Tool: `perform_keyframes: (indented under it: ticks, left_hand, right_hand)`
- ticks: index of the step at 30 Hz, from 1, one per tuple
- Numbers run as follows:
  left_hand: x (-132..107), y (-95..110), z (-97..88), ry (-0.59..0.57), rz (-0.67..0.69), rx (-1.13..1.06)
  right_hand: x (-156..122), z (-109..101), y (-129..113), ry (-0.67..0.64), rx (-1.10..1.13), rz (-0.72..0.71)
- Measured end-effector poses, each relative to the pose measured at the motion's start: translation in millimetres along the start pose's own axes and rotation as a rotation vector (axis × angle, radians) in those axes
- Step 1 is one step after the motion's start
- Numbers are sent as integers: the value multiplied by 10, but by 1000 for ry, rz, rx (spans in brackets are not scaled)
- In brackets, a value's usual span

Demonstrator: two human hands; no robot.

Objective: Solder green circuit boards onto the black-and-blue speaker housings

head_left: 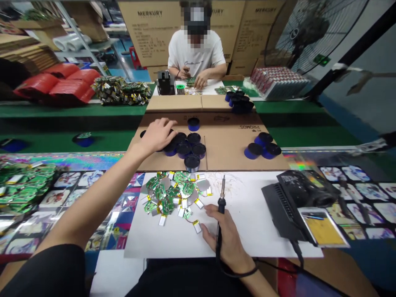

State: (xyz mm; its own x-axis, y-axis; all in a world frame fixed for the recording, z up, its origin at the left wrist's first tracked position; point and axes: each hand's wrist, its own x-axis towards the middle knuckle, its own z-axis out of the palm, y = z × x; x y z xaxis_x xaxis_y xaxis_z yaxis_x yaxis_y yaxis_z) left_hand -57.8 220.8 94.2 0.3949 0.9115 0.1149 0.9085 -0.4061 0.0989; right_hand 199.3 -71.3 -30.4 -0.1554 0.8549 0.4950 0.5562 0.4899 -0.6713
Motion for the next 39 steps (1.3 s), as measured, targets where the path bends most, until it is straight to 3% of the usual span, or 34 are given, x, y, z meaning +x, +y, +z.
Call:
perform_keyframes:
  ticks: [2,3,5,7,8,11,13,16,19,21,23,25,27,30,33,36,39]
  left_hand:
    - [-233,166,-84,139,120,-75]
    - [-362,254,-95,138,197,-147]
    - [-612,418,-35,5,302,-293]
    - [-812,551,121,-84,297,-360]
    - [-881,605,218,-71,268,-369]
    - [-972,721,468,74,190,-393]
    - [-990,761,527,117,171,-440]
    - [-1101,753,416,112,133,-552]
    - [-1422,697,171,104,66,-686]
    - [-1731,708,44,20,91,-806]
    - [-2048,813,20,-193,211,-959]
    - [-2305,1011,118,-384,328,-1090]
    - [-2457,1234,299,-433,352,-1095]
    - [-2492,1446,582,-307,316,-935]
    - [-2408,1460,742,-120,267,-776]
    - [-2285,1419,737,9,219,-720]
    - [-2077,1429,609,108,175,-802]
  right_hand:
    - [-2,16,-46,-16,-26,12]
    - [-3,32,-72,-23,-53,22]
    - [0,73,-130,-44,-123,36]
    - [8,108,-181,-77,-191,46]
    - [13,118,-198,-91,-214,50]
    - [16,105,-197,-80,-221,51]
    - [5,62,-151,-50,-186,51]
    - [0,-36,-40,-43,-126,30]
    - [38,-158,76,-76,-119,-7]
    - [79,-245,139,-102,-167,-14]
    - [115,-318,187,-132,-215,-21]
    - [133,-366,222,-157,-213,-35]
    - [133,-389,247,-167,-152,-45]
    - [147,-418,270,-103,14,-3]
    - [245,-492,262,88,135,48]
    - [428,-595,190,252,229,79]
    - [621,-663,56,325,308,64]
